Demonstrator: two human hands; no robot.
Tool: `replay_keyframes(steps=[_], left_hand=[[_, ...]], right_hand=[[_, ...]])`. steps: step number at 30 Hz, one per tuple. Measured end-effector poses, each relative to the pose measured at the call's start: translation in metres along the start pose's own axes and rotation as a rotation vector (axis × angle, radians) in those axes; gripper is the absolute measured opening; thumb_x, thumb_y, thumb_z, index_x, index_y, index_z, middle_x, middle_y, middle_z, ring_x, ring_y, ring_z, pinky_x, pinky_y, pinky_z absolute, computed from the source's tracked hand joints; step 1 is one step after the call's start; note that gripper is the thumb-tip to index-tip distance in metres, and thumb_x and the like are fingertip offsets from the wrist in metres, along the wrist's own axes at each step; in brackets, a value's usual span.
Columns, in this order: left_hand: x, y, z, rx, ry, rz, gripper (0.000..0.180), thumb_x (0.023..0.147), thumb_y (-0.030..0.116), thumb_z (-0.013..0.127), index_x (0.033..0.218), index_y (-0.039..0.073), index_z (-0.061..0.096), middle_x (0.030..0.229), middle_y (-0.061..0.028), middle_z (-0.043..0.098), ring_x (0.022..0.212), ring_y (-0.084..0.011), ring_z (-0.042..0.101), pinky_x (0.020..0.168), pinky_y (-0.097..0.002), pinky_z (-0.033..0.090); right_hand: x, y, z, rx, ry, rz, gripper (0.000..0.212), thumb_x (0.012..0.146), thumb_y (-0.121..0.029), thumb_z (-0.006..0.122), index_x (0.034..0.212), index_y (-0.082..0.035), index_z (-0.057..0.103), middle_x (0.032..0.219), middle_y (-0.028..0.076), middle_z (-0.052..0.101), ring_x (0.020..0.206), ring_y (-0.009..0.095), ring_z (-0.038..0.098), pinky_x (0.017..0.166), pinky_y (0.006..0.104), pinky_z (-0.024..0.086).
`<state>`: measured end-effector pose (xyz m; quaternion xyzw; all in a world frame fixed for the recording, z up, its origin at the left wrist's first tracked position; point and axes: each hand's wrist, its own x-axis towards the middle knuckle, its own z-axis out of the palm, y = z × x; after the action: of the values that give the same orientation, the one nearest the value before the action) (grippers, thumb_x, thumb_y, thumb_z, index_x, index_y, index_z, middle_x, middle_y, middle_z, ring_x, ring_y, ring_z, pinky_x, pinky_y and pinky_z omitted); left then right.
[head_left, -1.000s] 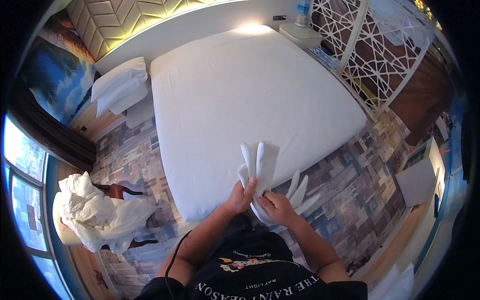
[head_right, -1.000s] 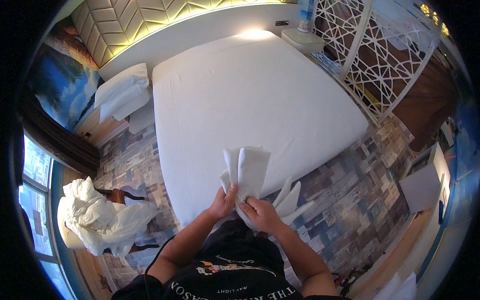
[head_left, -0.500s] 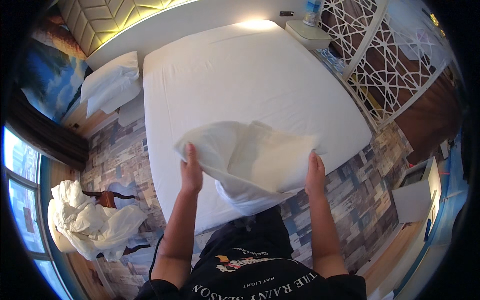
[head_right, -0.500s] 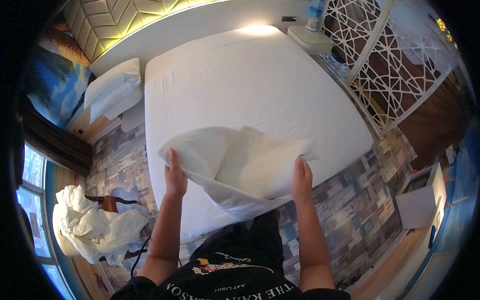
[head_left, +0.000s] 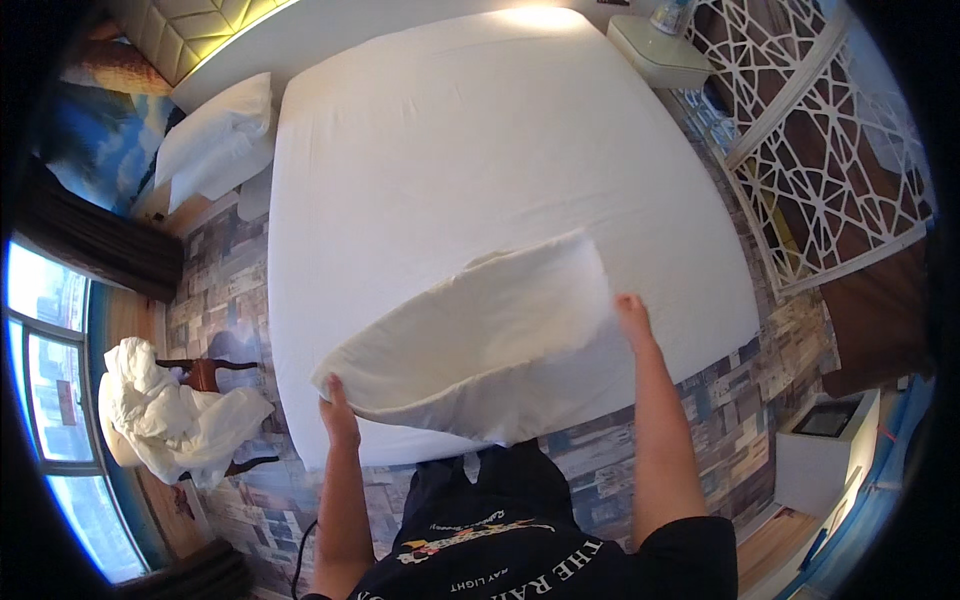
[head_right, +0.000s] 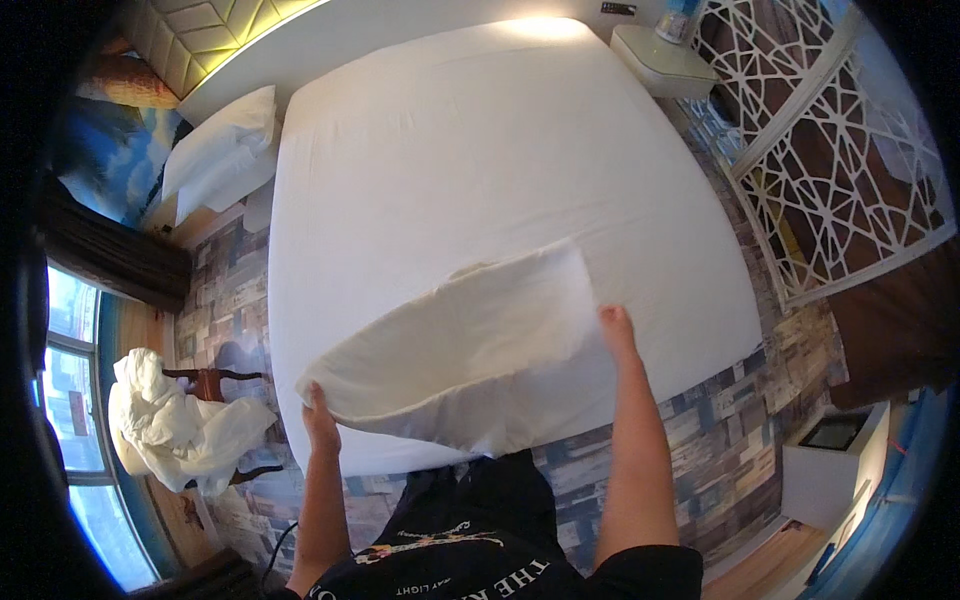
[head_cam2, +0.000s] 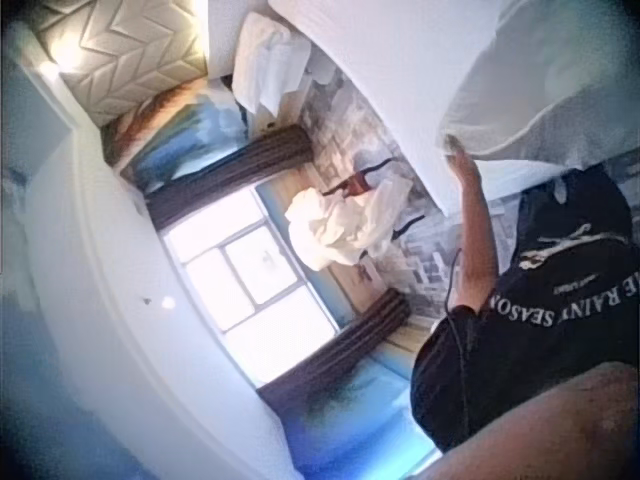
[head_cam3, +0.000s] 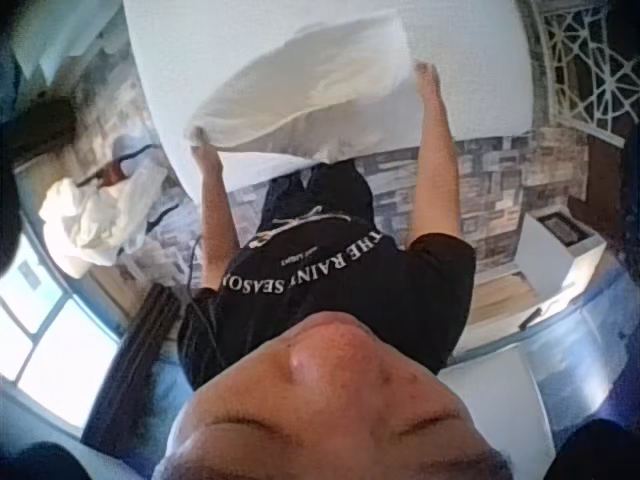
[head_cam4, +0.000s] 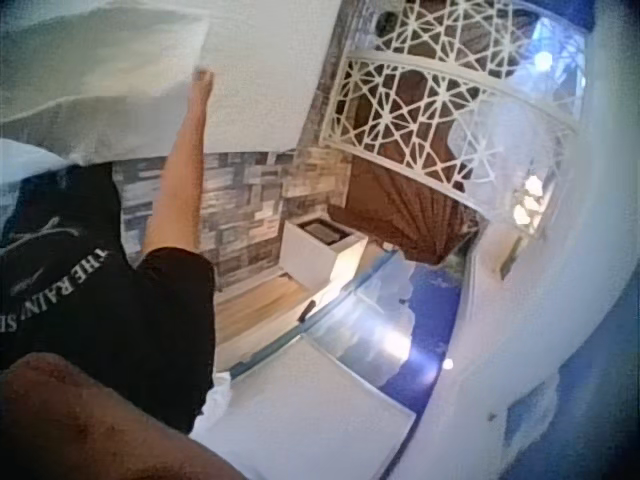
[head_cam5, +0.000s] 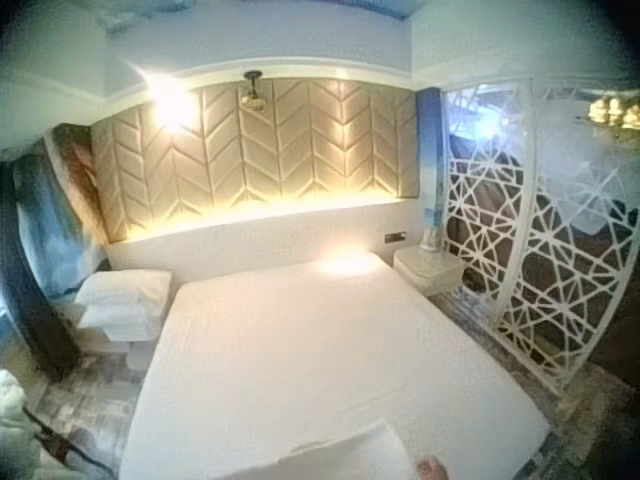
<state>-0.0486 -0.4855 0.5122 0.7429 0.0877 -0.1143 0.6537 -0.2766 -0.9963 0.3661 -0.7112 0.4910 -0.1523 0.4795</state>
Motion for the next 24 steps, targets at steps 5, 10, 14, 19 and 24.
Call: replay_keyframes(steps=[5,10,14,19,24], left_hand=[[-0.022,-0.028,0.055,0.608,-0.181,0.002,0.045,0.095,0.035,0.054,0.115,-0.005,0.057,0.104,-0.0168,0.064,0.098,-0.0217,0.058,0.087,-0.0344,0.045],[-0.001,-0.04,0.071,0.517,0.042,0.079,0.037,0.095,0.03,0.054,0.111,-0.004,0.057,0.098,-0.0145,0.063,0.09,-0.0212,0.058,0.081,-0.0346,0.046],[0.005,-0.046,0.072,0.667,0.187,0.121,0.026,0.094,0.025,0.054,0.098,-0.001,0.056,0.082,-0.0088,0.057,0.075,-0.0175,0.051,0.071,-0.0339,0.044],[0.011,-0.087,0.051,0.539,0.286,-0.054,0.024,0.095,0.024,0.051,0.089,0.0,0.051,0.081,-0.006,0.052,0.072,-0.016,0.048,0.068,-0.0318,0.042],[-0.002,-0.058,0.084,0.226,0.288,-0.177,0.027,0.098,0.027,0.045,0.095,0.0,0.048,0.085,-0.0066,0.054,0.075,-0.0145,0.049,0.069,-0.0304,0.043]], right_hand=[[0.007,0.098,0.048,-0.151,-0.159,0.141,0.046,0.082,-0.029,0.066,0.115,0.001,0.056,0.113,0.02,0.059,0.109,0.033,0.055,0.094,0.039,0.043],[0.004,0.107,0.051,-0.402,-0.133,0.147,0.061,0.075,-0.027,0.072,0.125,0.001,0.05,0.123,0.022,0.055,0.117,0.034,0.05,0.1,0.0393,0.04],[0.015,0.126,0.05,-0.309,-0.153,0.091,0.068,0.07,-0.024,0.076,0.126,0.003,0.048,0.126,0.023,0.051,0.12,0.035,0.047,0.101,0.0398,0.038],[0.013,0.108,0.081,-0.371,-0.018,0.015,0.064,0.069,-0.023,0.077,0.12,0.004,0.05,0.118,0.022,0.053,0.113,0.035,0.05,0.098,0.039,0.04],[-0.048,0.099,0.139,-0.257,-0.22,0.113,0.07,0.067,-0.03,0.081,0.118,0.003,0.047,0.114,0.021,0.053,0.109,0.033,0.051,0.094,0.0384,0.042]])
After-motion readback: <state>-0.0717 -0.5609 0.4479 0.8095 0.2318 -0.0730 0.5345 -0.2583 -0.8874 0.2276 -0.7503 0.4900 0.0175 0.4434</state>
